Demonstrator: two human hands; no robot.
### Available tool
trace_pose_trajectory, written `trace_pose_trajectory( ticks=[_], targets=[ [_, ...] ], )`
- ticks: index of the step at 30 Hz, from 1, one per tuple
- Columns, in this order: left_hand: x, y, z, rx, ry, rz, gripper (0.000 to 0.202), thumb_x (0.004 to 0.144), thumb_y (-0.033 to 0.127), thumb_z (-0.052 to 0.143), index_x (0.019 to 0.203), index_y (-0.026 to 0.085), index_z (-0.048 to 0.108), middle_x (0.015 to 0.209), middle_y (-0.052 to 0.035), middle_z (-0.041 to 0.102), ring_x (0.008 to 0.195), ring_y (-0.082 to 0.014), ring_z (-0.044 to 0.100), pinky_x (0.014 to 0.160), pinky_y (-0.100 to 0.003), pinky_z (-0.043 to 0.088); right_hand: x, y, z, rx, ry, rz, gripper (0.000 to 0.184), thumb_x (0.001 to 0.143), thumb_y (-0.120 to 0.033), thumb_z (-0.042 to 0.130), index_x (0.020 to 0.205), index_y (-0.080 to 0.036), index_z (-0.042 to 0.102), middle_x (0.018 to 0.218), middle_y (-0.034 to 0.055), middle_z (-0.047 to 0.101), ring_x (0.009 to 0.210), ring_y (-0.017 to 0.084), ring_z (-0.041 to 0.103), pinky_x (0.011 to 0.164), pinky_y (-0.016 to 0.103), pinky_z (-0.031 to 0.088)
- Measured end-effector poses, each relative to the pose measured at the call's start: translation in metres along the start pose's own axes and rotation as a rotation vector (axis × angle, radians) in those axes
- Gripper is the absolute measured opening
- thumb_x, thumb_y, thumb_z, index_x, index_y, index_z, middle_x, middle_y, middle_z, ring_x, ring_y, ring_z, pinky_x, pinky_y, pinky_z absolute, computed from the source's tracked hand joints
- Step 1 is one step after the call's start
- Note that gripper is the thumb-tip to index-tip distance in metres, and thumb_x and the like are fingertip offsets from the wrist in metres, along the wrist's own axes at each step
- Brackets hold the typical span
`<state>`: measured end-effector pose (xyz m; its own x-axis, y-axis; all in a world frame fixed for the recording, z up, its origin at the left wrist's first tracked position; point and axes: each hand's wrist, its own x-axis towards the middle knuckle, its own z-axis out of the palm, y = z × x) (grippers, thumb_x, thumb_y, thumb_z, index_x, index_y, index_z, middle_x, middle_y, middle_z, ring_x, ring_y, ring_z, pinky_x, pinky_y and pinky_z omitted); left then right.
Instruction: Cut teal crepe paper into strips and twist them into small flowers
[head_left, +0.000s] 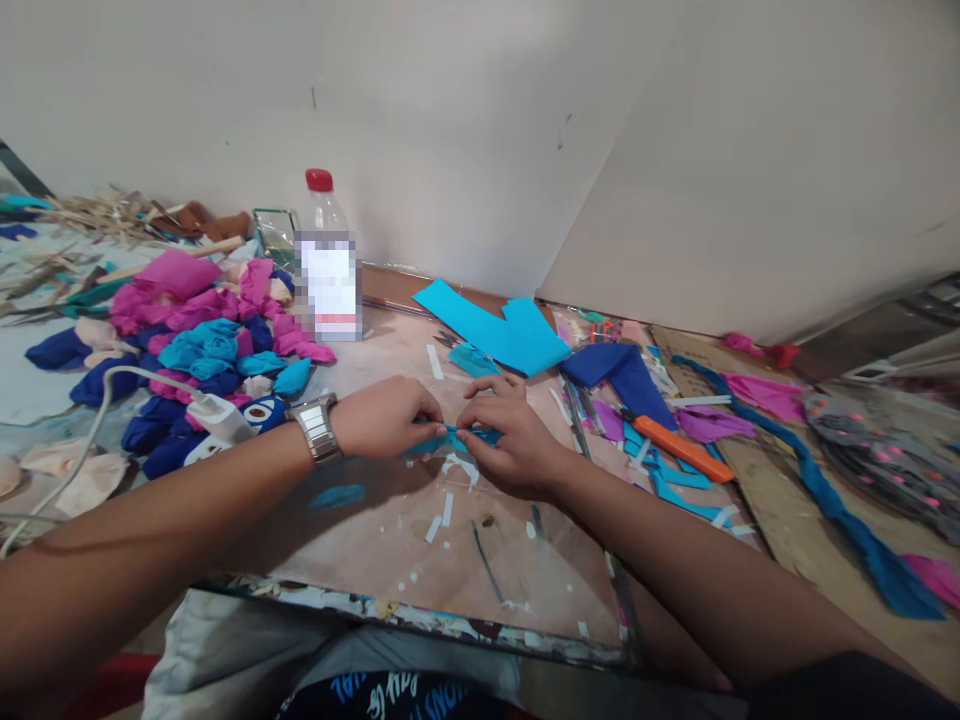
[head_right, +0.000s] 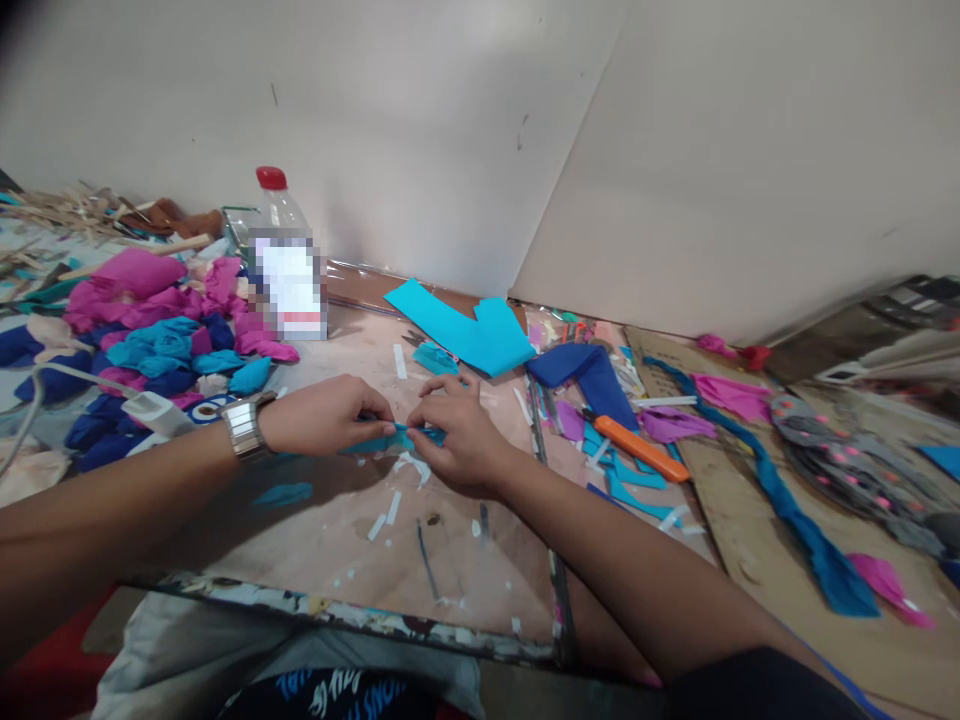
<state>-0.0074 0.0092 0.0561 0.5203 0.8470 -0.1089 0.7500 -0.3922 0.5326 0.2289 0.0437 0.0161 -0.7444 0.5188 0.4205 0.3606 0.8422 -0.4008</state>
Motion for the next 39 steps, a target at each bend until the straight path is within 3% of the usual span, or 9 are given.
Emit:
trace_pose_trajectory(
  ticks=[5, 10, 21, 25, 30, 36, 39],
  targets=[
    [0.0013, -0.0042, -0.0002, 0.013, -0.012, 0.002, 0.038, 0.097, 0.041, 0.054, 0.084, 0.016, 0.080, 0.067, -0.0038, 0.071, 0.056, -0.0135, 0.050, 0.058, -0.030, 0.027, 0.0006, -0.0009, -0.0003, -0.005, -0.003, 0.030, 0.011, 0.094, -0.025, 0.067, 0.083, -0.023, 0.071, 0.085, 0.0035, 0.077, 0.115, 0.030, 0.063, 0.103, 0.051, 0.028],
    [0.0004, -0.0006, -0.0015, -0.010, -0.018, -0.023, 0.036, 0.097, 0.038, 0.054, 0.086, 0.016, 0.081, 0.069, -0.0045, 0.073, 0.057, -0.0135, 0.051, 0.059, -0.030, 0.029, 0.0015, -0.0032, -0.0015, 0.006, -0.037, 0.022, 0.009, 0.094, -0.031, 0.070, 0.098, -0.024, 0.075, 0.093, 0.0049, 0.080, 0.114, 0.031, 0.063, 0.103, 0.052, 0.028],
    [0.0016, 0.0017, 0.0010, -0.052, -0.074, -0.044, 0.034, 0.093, 0.040, 0.057, 0.081, 0.016, 0.078, 0.072, -0.0043, 0.074, 0.058, -0.0140, 0.055, 0.056, -0.028, 0.031, -0.0008, -0.0012, 0.0029, -0.059, 0.046, 0.012, 0.009, 0.096, -0.026, 0.069, 0.096, -0.025, 0.078, 0.093, 0.0050, 0.080, 0.109, 0.027, 0.068, 0.104, 0.053, 0.029],
    [0.0020, -0.0007, 0.0003, -0.199, -0.129, -0.053, 0.031, 0.094, 0.041, 0.058, 0.084, 0.017, 0.076, 0.081, -0.0051, 0.079, 0.066, -0.0156, 0.065, 0.062, -0.025, 0.042, -0.0004, -0.0015, 0.0017, -0.085, 0.063, -0.014, 0.010, 0.097, -0.027, 0.069, 0.099, -0.026, 0.079, 0.098, 0.0059, 0.080, 0.109, 0.027, 0.068, 0.105, 0.054, 0.030],
    [0.0022, -0.0037, -0.0007, -0.580, -0.256, -0.082, 0.027, 0.093, 0.042, 0.063, 0.088, 0.017, 0.071, 0.083, -0.0054, 0.080, 0.069, -0.0165, 0.071, 0.072, -0.027, 0.053, -0.0003, -0.0038, -0.0013, -0.121, 0.066, -0.078, 0.010, 0.100, -0.028, 0.067, 0.098, -0.028, 0.077, 0.093, 0.0020, 0.082, 0.108, 0.026, 0.069, 0.107, 0.053, 0.029],
    [0.0026, -0.0024, -0.0019, -0.576, -0.190, -0.066, 0.037, 0.096, 0.048, 0.058, 0.087, 0.015, 0.074, 0.086, -0.0069, 0.080, 0.076, -0.0183, 0.072, 0.077, -0.029, 0.055, -0.0008, -0.0075, -0.0050, -0.154, 0.093, -0.124, 0.012, 0.101, -0.025, 0.066, 0.098, -0.028, 0.076, 0.094, 0.0007, 0.082, 0.109, 0.025, 0.069, 0.109, 0.055, 0.029],
    [0.0027, -0.0021, 0.0002, -0.677, -0.215, -0.083, 0.035, 0.098, 0.046, 0.056, 0.087, 0.016, 0.070, 0.081, -0.0056, 0.078, 0.073, -0.0177, 0.072, 0.078, -0.030, 0.056, -0.0014, -0.0082, -0.0044, -0.144, 0.082, -0.101, 0.012, 0.101, -0.025, 0.065, 0.101, -0.029, 0.077, 0.096, 0.0010, 0.082, 0.110, 0.025, 0.068, 0.112, 0.056, 0.028]
  ],
)
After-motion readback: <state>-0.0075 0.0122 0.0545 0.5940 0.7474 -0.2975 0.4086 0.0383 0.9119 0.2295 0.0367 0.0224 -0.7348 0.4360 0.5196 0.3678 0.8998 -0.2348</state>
